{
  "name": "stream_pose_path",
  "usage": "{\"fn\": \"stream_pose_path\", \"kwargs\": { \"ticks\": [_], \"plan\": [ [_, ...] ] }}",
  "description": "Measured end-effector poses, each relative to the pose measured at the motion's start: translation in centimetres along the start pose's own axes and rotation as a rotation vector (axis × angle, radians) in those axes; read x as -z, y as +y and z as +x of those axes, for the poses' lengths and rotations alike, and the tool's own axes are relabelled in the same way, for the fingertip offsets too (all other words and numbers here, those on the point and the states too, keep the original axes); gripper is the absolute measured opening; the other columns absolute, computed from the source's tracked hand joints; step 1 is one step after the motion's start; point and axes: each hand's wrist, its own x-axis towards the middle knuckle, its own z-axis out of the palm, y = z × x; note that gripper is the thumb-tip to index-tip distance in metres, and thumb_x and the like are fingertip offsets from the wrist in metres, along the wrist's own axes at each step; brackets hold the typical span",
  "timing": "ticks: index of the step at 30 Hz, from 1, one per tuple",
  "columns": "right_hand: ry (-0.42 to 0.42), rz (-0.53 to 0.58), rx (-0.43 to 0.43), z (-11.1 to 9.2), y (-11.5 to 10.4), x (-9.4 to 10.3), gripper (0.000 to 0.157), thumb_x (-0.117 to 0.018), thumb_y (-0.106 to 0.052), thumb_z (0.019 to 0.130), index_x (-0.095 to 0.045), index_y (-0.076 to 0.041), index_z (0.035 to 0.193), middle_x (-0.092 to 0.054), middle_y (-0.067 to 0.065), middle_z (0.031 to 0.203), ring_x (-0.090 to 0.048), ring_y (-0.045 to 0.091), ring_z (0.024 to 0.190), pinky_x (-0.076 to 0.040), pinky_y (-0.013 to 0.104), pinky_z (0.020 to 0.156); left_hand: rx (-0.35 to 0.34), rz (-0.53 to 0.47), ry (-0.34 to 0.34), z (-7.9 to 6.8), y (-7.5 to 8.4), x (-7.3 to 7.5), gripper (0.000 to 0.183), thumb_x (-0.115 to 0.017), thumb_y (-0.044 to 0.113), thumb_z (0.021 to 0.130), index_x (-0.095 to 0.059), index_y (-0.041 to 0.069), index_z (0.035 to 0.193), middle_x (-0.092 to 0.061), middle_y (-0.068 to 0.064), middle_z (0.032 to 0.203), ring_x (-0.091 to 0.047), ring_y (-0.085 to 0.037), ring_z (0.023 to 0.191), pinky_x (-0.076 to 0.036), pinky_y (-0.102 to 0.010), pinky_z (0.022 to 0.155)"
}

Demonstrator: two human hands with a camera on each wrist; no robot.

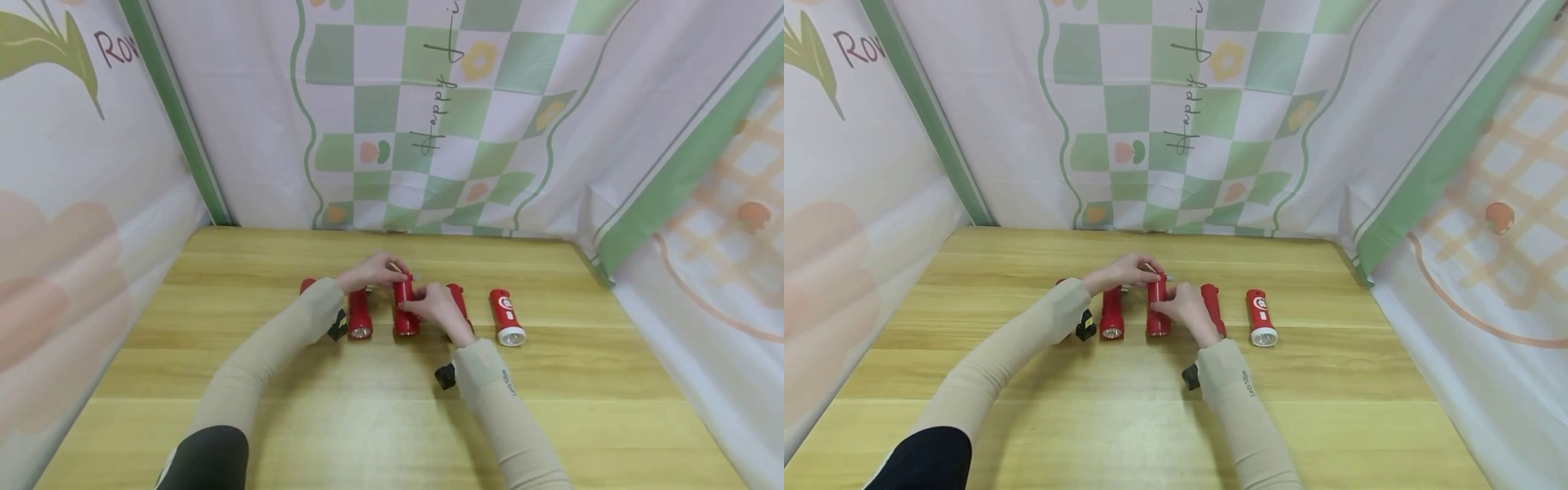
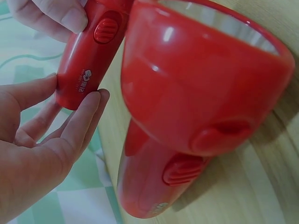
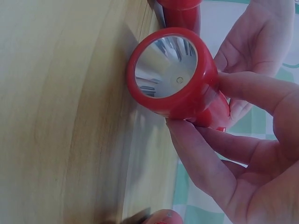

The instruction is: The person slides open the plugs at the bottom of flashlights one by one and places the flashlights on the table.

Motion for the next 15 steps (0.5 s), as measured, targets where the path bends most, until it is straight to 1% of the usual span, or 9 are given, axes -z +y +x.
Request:
{"fn": "stream_pose_path", "kwargs": {
  "ticks": [5, 9, 15],
  "plan": [
    [0.0, -0.007, -0.003, 0.24, 0.19, -0.19, 0.027, -0.071, -0.028, 0.09, -0.072, -0.004, 0.102, -0.074, 0.009, 0.091, -0.06, 0.014, 0.072, -0.05, 0.022, 0.065, 0.002, 0.013, -0.008, 0.22, -0.22, -0.02, 0.026, -0.061, 0.012, 0.097, -0.066, 0.0, 0.119, -0.064, -0.018, 0.127, -0.068, -0.027, 0.106, -0.057, -0.04, 0.097],
    [0.0, -0.018, 0.002, 0.26, 0.19, -0.26, 0.026, -0.071, -0.028, 0.091, -0.072, -0.004, 0.102, -0.074, 0.009, 0.091, -0.06, 0.014, 0.072, -0.049, 0.021, 0.065, 0.003, 0.032, -0.012, 0.36, -0.38, -0.09, 0.025, -0.061, 0.013, 0.097, -0.067, 0.001, 0.119, -0.065, -0.017, 0.127, -0.068, -0.026, 0.106, -0.058, -0.038, 0.095],
    [-0.002, -0.045, 0.022, 0.34, 0.34, -0.18, 0.027, -0.07, -0.028, 0.091, -0.072, -0.004, 0.103, -0.074, 0.009, 0.091, -0.058, 0.014, 0.072, -0.047, 0.021, 0.064, 0.028, 0.056, -0.006, 0.54, -0.31, -0.31, 0.026, -0.06, 0.015, 0.098, -0.065, 0.002, 0.121, -0.062, -0.016, 0.129, -0.067, -0.028, 0.109, -0.058, -0.037, 0.095]
  ]
}}
